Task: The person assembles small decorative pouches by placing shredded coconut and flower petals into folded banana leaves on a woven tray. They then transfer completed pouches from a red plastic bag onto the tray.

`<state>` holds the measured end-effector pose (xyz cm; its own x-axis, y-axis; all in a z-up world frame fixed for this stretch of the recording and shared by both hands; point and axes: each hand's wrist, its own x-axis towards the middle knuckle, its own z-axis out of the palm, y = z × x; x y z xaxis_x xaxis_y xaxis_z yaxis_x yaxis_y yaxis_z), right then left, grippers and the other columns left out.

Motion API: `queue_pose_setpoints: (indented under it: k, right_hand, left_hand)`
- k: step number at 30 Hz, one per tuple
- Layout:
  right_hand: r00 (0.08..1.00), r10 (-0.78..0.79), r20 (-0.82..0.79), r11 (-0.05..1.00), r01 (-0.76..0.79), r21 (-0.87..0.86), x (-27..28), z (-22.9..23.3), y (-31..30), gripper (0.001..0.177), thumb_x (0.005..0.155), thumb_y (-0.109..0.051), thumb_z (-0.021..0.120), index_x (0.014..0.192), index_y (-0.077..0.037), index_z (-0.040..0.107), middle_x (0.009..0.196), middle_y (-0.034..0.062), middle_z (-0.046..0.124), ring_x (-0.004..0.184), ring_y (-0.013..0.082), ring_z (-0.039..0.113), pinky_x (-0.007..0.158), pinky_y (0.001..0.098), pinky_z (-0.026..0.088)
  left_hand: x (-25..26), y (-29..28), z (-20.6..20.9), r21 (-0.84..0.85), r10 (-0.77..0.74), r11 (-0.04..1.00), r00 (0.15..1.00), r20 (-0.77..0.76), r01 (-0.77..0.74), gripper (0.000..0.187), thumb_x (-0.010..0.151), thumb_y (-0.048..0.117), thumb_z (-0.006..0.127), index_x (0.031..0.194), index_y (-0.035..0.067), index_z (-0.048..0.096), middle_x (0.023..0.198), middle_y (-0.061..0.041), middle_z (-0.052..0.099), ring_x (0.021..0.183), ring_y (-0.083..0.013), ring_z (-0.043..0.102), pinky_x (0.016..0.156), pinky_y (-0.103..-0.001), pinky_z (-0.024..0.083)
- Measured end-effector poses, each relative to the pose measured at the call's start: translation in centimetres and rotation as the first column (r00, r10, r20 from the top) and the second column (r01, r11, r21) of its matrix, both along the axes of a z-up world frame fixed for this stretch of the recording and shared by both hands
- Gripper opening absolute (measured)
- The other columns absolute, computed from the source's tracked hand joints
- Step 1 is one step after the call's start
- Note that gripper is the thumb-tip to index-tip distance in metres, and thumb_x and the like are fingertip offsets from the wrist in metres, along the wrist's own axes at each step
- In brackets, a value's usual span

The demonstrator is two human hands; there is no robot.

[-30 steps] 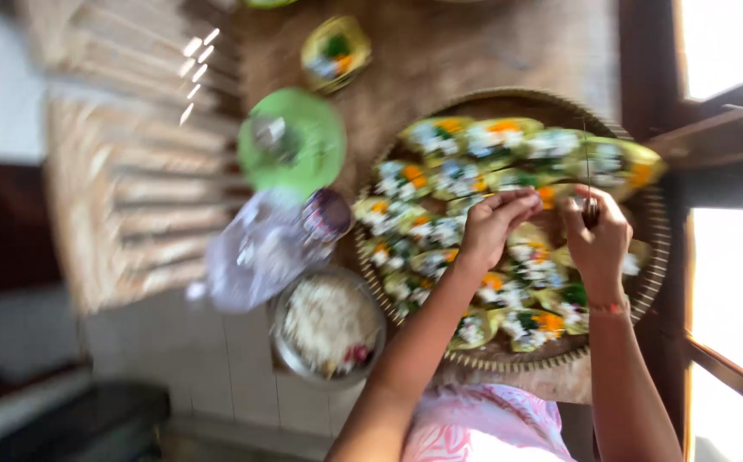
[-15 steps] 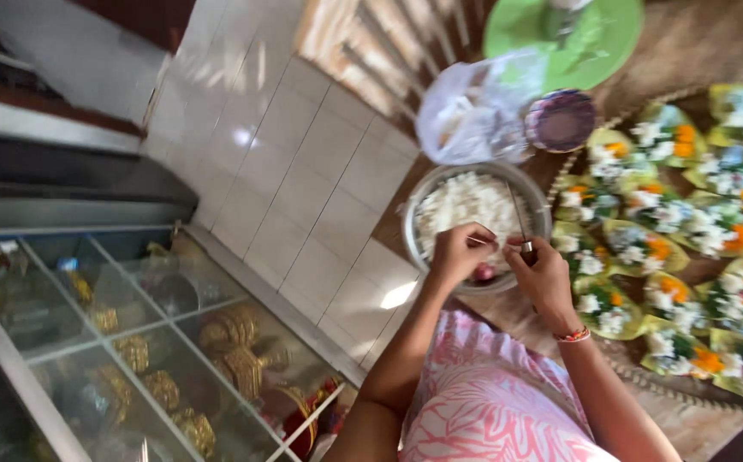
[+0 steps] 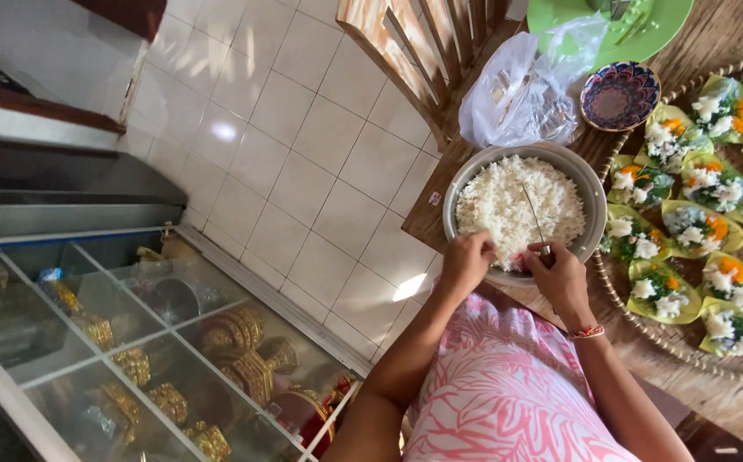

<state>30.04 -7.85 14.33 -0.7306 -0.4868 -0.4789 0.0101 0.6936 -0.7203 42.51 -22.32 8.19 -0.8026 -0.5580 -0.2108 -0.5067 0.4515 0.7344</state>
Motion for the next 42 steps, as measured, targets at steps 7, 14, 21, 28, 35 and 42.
queue_pose_setpoints:
  k: [7,14,21,28,35,42]
  right_hand:
    - [0.999,-0.043,0.008,0.998,0.043,-0.041,2.2,0.2,-2.5,0.028,0.093,-0.027,0.073,0.112,-0.006,0.075,0.069,0.0069,0.070,0.063,0.0120,0.066,0.060,0.0321,0.051]
    - [0.992,-0.119,0.046,0.990,0.122,-0.068,3.3,2.7,-3.4,0.035,0.096,-0.029,0.071,0.119,-0.003,0.071,0.062,0.0046,0.056,0.054,0.0109,0.048,0.050,0.0314,0.040]
    - [0.836,-0.201,0.510,0.820,0.428,-0.379,2.5,7.1,-1.8,0.041,0.108,-0.027,0.040,0.141,-0.010,0.059,0.068,0.0022,0.050,0.053,0.0079,0.040,0.046,0.0240,0.033]
    - [0.865,-0.328,0.380,0.788,0.472,-0.395,0.0,11.1,1.6,0.049,0.108,-0.032,0.043,0.154,-0.017,0.052,0.069,-0.0014,0.049,0.055,0.0050,0.037,0.047,0.0230,0.032]
    - [0.840,-0.420,0.343,0.712,0.540,-0.450,-2.0,11.3,6.4,0.050,0.107,-0.032,0.044,0.156,-0.021,0.049,0.068,-0.0045,0.046,0.054,0.0034,0.035,0.048,0.0211,0.032]
    - [0.808,-0.499,0.314,0.665,0.589,-0.459,-4.1,10.0,9.6,0.047,0.107,-0.027,0.048,0.153,-0.017,0.054,0.067,-0.0068,0.041,0.056,0.0019,0.034,0.048,0.0208,0.029]
  left_hand:
    - [0.9,-0.7,1.2,-0.115,-0.120,0.983,0.977,0.175,0.141,0.042,0.081,0.016,0.085,0.109,-0.005,0.061,0.093,-0.018,0.067,0.078,-0.0266,0.066,0.061,-0.037,0.058]
    - [1.3,-2.1,3.5,-0.161,-0.165,0.974,0.986,-0.017,0.160,0.041,0.080,0.018,0.087,0.110,-0.001,0.067,0.092,-0.015,0.071,0.084,-0.0271,0.069,0.070,-0.042,0.058]
    - [-3.0,-3.6,5.8,0.395,0.040,0.915,0.959,-0.282,0.078,0.039,0.081,0.025,0.089,0.109,0.003,0.074,0.097,-0.009,0.077,0.089,-0.0167,0.077,0.083,-0.029,0.063]
    - [-9.5,-0.8,9.2,0.688,0.039,0.659,0.900,-0.433,0.303,0.026,0.090,0.005,0.078,0.114,-0.001,0.070,0.103,-0.011,0.078,0.096,-0.0162,0.077,0.087,-0.027,0.062]
    - [-14.1,4.6,8.6,0.684,-0.020,0.653,0.910,-0.413,0.325,0.024,0.091,-0.003,0.075,0.114,-0.001,0.069,0.107,-0.010,0.077,0.103,-0.0151,0.074,0.093,-0.027,0.062]
    - [-17.0,9.0,8.0,0.706,0.025,0.627,0.898,-0.440,0.329,0.022,0.088,-0.007,0.077,0.109,-0.002,0.069,0.106,-0.010,0.077,0.097,-0.0149,0.075,0.088,-0.027,0.062]
